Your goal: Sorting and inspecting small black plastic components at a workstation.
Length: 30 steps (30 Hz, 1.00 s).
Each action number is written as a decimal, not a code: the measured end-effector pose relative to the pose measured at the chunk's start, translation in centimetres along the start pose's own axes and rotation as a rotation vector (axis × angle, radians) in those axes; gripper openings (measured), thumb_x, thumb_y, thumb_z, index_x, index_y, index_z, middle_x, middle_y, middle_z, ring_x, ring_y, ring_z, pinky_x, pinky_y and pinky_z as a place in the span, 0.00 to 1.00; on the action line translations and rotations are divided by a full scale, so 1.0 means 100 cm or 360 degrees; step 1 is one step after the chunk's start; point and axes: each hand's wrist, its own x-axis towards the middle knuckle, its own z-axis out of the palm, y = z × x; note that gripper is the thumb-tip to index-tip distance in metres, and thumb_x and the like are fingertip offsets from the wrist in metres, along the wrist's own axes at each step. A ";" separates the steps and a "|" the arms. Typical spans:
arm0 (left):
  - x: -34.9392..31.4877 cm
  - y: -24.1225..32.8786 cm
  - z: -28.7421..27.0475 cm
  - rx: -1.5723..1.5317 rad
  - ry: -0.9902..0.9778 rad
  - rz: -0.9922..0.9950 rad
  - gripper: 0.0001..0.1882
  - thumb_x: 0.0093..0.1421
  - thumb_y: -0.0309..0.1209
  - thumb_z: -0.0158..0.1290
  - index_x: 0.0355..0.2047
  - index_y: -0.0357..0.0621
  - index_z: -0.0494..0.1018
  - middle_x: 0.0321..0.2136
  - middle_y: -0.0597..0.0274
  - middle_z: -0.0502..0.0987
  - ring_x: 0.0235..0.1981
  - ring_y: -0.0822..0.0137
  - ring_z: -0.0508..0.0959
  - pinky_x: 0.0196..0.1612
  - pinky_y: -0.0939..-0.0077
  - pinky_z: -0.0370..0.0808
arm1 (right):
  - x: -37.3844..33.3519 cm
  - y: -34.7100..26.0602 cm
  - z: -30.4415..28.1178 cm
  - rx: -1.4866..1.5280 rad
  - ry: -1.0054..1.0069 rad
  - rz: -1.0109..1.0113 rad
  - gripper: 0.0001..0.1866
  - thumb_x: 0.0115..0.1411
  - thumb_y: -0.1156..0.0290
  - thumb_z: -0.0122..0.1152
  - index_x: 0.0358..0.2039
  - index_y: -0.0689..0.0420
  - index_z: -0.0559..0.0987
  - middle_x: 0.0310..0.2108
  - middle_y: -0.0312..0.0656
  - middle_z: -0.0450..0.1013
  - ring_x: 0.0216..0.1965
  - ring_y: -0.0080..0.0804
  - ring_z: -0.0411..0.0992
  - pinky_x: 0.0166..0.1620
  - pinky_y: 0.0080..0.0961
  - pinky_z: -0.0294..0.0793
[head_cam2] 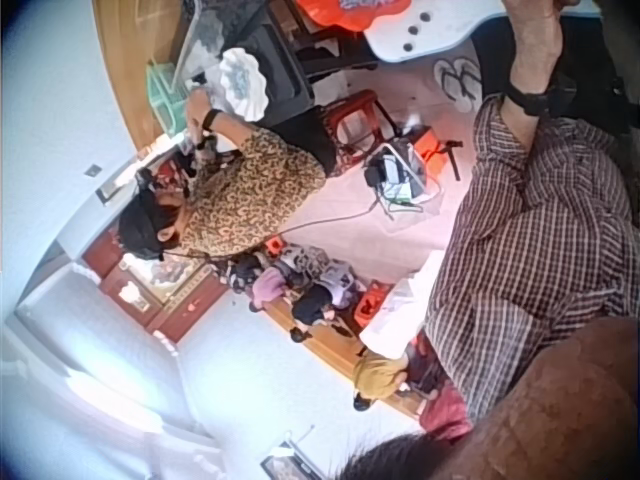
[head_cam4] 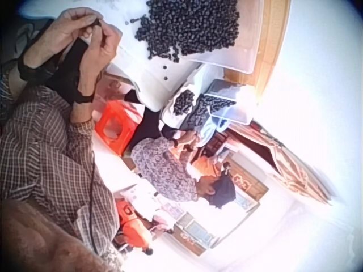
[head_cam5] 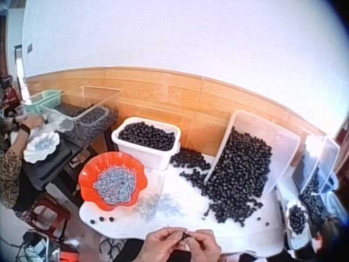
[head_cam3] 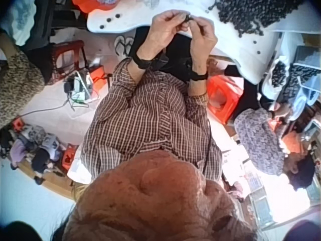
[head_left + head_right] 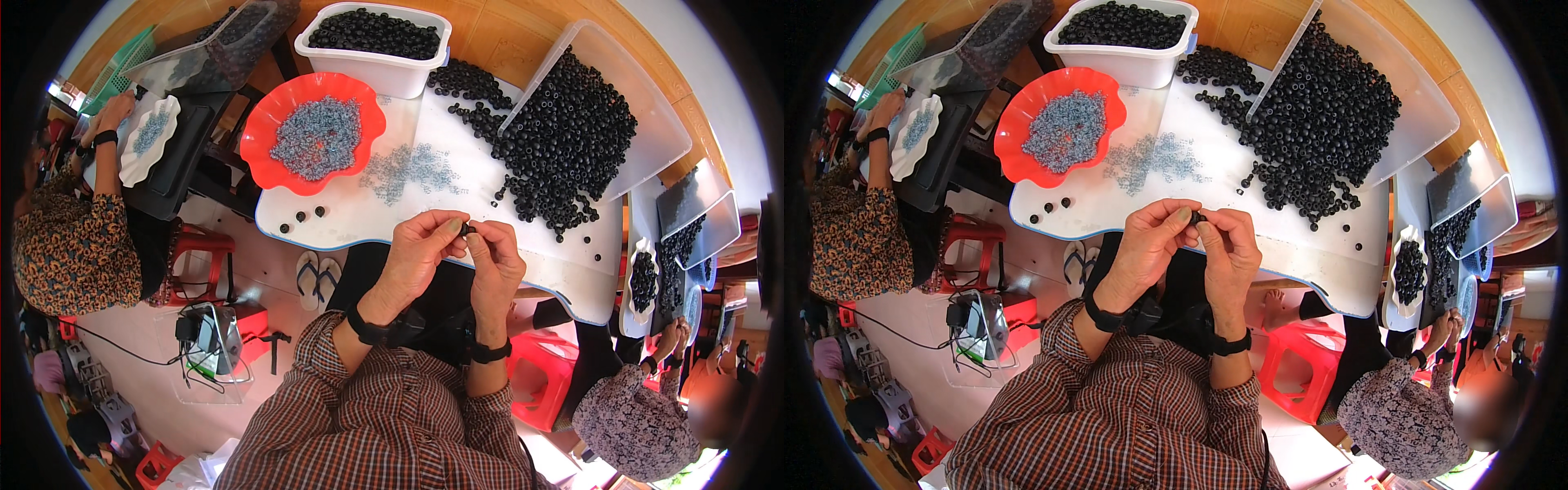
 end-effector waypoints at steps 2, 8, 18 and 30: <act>0.000 0.000 0.000 -0.0005 0.0001 0.0006 0.11 0.66 0.26 0.50 0.45 0.32 0.74 0.34 0.60 0.78 0.31 0.73 0.77 0.37 0.78 0.76 | 0.000 0.000 0.001 -0.0016 0.0003 -0.0013 0.06 0.59 0.81 0.60 0.37 0.64 0.79 0.39 0.38 0.69 0.37 0.21 0.70 0.39 0.16 0.72; -0.001 -0.001 0.000 0.0034 0.0013 0.0053 0.11 0.66 0.26 0.51 0.46 0.33 0.75 0.34 0.61 0.79 0.30 0.74 0.77 0.37 0.78 0.76 | 0.000 0.000 0.003 -0.0103 0.0017 -0.0085 0.06 0.58 0.83 0.61 0.37 0.64 0.79 0.38 0.39 0.69 0.35 0.22 0.70 0.37 0.17 0.72; -0.005 0.004 0.007 0.0415 0.0196 0.0182 0.13 0.63 0.25 0.54 0.47 0.31 0.74 0.35 0.57 0.80 0.33 0.71 0.81 0.39 0.78 0.80 | 0.003 -0.002 0.004 -0.0727 -0.0077 -0.0469 0.07 0.55 0.84 0.61 0.35 0.65 0.78 0.34 0.44 0.69 0.31 0.33 0.71 0.34 0.23 0.73; -0.003 0.003 -0.003 0.0492 0.0124 0.0099 0.13 0.62 0.24 0.55 0.45 0.29 0.75 0.34 0.55 0.80 0.33 0.69 0.81 0.37 0.76 0.81 | 0.000 0.000 -0.002 -0.0554 -0.0219 -0.0185 0.07 0.58 0.83 0.58 0.38 0.65 0.78 0.34 0.41 0.70 0.32 0.29 0.72 0.36 0.22 0.73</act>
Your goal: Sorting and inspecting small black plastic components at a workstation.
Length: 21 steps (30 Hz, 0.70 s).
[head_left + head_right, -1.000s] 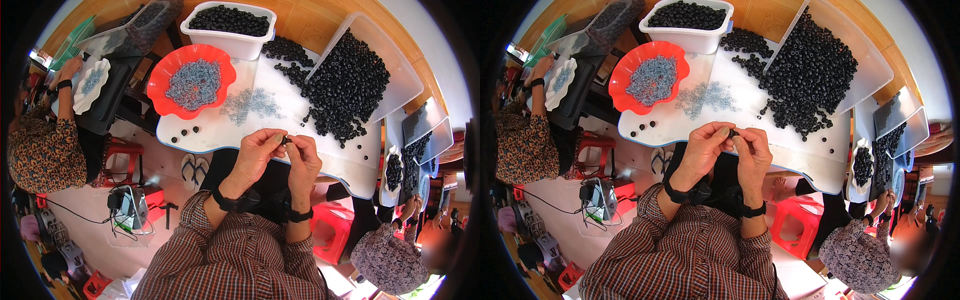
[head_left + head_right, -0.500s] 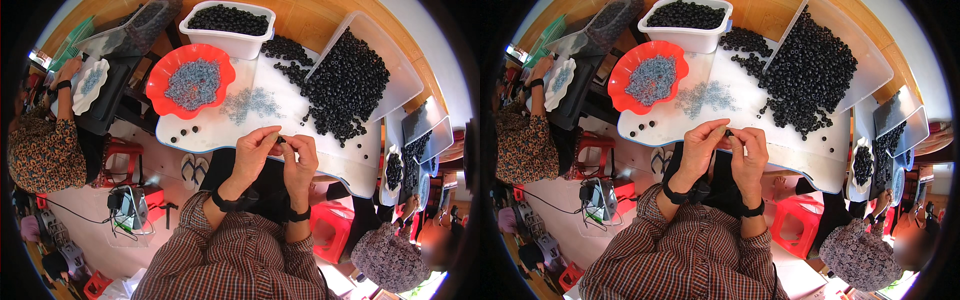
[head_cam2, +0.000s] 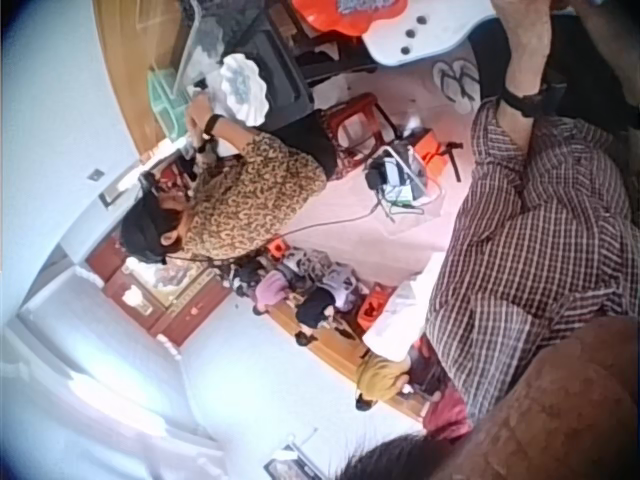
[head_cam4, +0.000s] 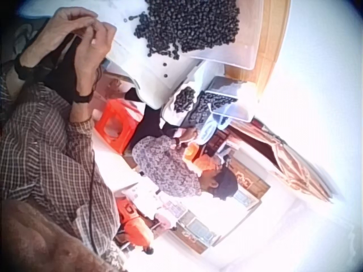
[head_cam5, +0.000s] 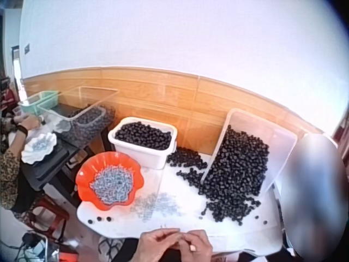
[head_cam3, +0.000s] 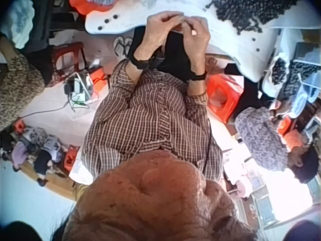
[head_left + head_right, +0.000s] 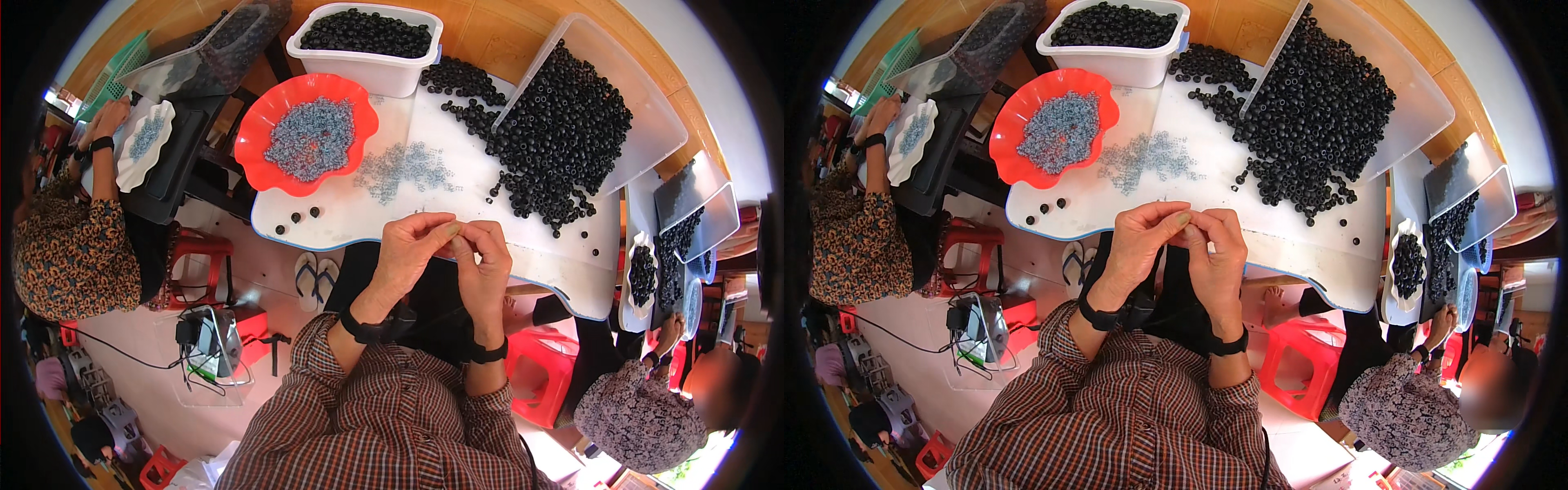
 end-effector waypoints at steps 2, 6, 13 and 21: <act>0.002 0.000 0.000 -0.0035 -0.0035 0.0013 0.13 0.63 0.24 0.54 0.46 0.29 0.75 0.34 0.55 0.80 0.32 0.69 0.81 0.36 0.76 0.81 | -0.001 -0.001 0.002 0.0236 0.0077 0.0076 0.07 0.60 0.83 0.58 0.39 0.64 0.78 0.35 0.40 0.70 0.33 0.26 0.72 0.37 0.20 0.73; 0.002 0.002 -0.002 -0.0229 -0.0166 -0.0009 0.13 0.66 0.25 0.50 0.48 0.30 0.74 0.35 0.56 0.80 0.32 0.72 0.79 0.37 0.77 0.81 | -0.002 -0.005 0.001 0.0717 0.0182 0.0277 0.07 0.62 0.80 0.56 0.40 0.63 0.79 0.37 0.36 0.71 0.33 0.20 0.70 0.37 0.17 0.72; 0.000 0.008 -0.001 -0.0509 -0.0326 -0.0024 0.13 0.68 0.25 0.46 0.49 0.30 0.73 0.37 0.52 0.78 0.30 0.72 0.76 0.37 0.76 0.80 | -0.005 0.005 -0.002 0.0774 0.0233 0.0364 0.08 0.62 0.79 0.58 0.42 0.62 0.80 0.37 0.34 0.71 0.32 0.17 0.69 0.36 0.15 0.71; 0.001 0.008 -0.001 -0.0693 -0.0308 -0.0079 0.13 0.68 0.28 0.47 0.47 0.31 0.72 0.33 0.58 0.76 0.29 0.77 0.73 0.36 0.78 0.79 | -0.005 0.003 0.005 0.0770 0.0255 0.0422 0.07 0.62 0.79 0.58 0.41 0.61 0.80 0.35 0.33 0.71 0.31 0.17 0.69 0.36 0.14 0.71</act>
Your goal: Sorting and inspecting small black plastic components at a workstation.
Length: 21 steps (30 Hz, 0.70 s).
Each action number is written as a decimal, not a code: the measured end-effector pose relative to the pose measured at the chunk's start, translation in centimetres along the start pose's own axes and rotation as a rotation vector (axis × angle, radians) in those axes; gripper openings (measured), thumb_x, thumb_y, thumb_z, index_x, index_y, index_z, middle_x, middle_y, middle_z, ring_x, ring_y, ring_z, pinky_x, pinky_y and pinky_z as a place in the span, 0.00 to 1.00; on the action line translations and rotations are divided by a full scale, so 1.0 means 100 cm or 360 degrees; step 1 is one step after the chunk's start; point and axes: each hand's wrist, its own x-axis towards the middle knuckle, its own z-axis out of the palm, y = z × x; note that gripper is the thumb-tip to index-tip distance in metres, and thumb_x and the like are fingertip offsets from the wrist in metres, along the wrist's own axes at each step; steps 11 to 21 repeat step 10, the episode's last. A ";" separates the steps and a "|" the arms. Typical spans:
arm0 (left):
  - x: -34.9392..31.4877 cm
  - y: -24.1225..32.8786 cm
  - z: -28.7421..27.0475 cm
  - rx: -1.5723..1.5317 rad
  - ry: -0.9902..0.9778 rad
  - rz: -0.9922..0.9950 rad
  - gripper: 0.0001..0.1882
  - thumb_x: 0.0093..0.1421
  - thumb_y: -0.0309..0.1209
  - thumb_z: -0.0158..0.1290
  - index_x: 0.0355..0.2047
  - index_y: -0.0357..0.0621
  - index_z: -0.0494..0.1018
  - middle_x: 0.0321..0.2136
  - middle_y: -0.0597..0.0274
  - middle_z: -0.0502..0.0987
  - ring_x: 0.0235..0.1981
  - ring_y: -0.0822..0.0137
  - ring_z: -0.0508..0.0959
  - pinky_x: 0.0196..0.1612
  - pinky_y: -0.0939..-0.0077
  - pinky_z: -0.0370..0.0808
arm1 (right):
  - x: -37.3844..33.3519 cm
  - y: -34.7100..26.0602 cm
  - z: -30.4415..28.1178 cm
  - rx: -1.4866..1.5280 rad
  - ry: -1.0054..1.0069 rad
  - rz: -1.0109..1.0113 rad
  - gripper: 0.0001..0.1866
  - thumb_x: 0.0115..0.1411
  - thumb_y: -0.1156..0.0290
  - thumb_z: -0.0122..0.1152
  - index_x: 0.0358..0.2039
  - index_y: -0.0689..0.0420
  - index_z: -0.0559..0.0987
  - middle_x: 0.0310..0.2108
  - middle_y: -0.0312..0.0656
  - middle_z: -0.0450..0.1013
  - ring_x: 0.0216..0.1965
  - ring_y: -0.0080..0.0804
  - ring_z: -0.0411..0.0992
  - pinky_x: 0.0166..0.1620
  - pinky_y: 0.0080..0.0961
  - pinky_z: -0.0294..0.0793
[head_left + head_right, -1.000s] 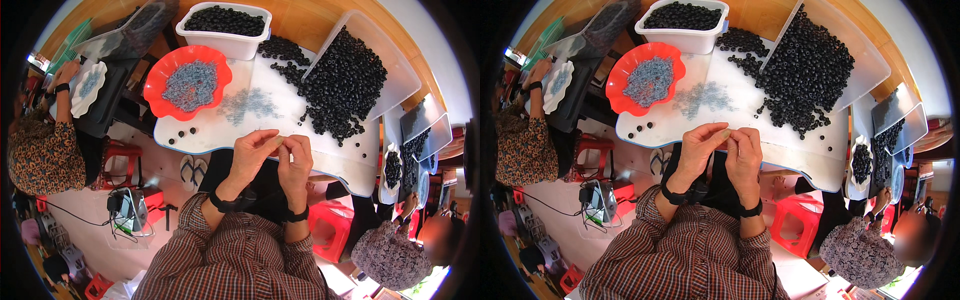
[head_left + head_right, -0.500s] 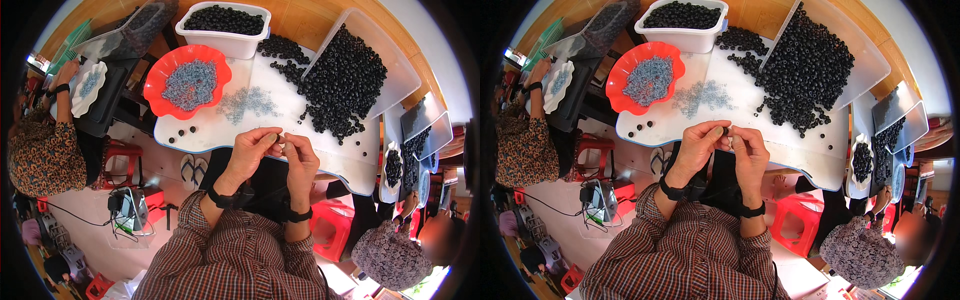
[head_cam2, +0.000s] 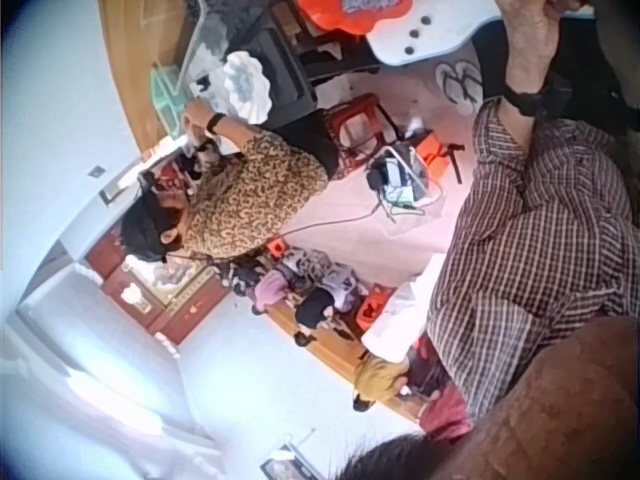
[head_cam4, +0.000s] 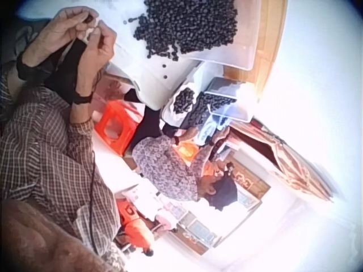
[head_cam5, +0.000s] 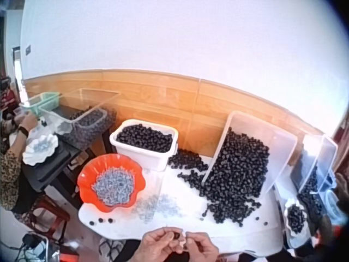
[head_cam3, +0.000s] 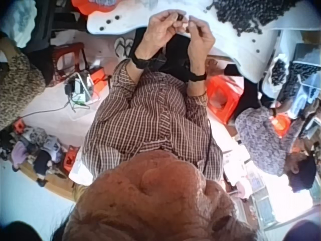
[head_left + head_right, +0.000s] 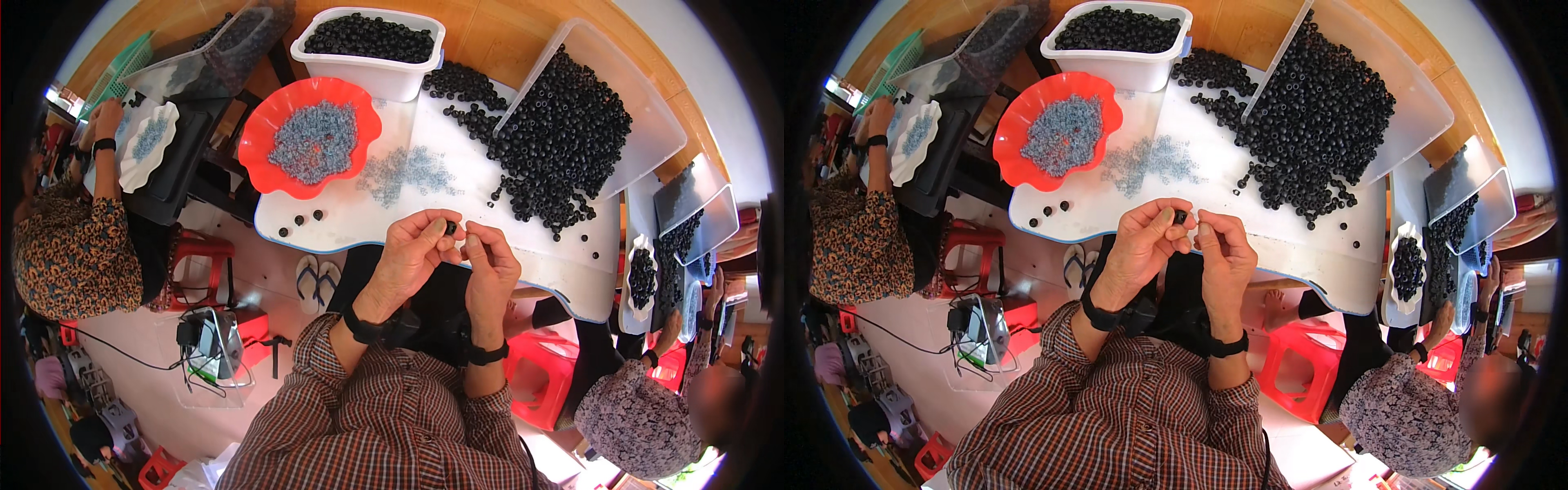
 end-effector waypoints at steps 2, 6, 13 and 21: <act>0.000 0.001 0.000 -0.0041 0.0002 -0.0004 0.13 0.68 0.28 0.47 0.46 0.31 0.72 0.33 0.58 0.76 0.29 0.77 0.73 0.36 0.78 0.79 | 0.000 0.001 0.001 0.0002 0.0002 -0.0008 0.07 0.62 0.79 0.58 0.41 0.61 0.80 0.35 0.33 0.71 0.31 0.17 0.69 0.36 0.14 0.71; 0.000 0.004 0.001 -0.0184 -0.0076 0.0030 0.13 0.68 0.29 0.47 0.46 0.31 0.72 0.33 0.58 0.75 0.28 0.78 0.72 0.36 0.77 0.79 | 0.000 0.001 0.001 -0.0001 -0.0006 -0.0013 0.08 0.62 0.79 0.57 0.41 0.62 0.80 0.36 0.33 0.72 0.31 0.16 0.69 0.35 0.14 0.71; -0.002 0.009 0.005 -0.0248 -0.0102 0.0039 0.13 0.68 0.29 0.47 0.47 0.32 0.71 0.34 0.58 0.75 0.28 0.77 0.72 0.37 0.74 0.80 | 0.000 -0.002 0.003 0.0015 -0.0011 -0.0029 0.08 0.62 0.79 0.58 0.41 0.62 0.80 0.36 0.33 0.72 0.31 0.16 0.69 0.35 0.14 0.70; -0.002 0.009 0.005 -0.0248 -0.0102 0.0039 0.13 0.68 0.29 0.47 0.47 0.32 0.71 0.34 0.58 0.75 0.28 0.77 0.72 0.37 0.74 0.80 | 0.000 -0.002 0.003 0.0015 -0.0011 -0.0029 0.08 0.62 0.79 0.58 0.41 0.62 0.80 0.36 0.33 0.72 0.31 0.16 0.69 0.35 0.14 0.70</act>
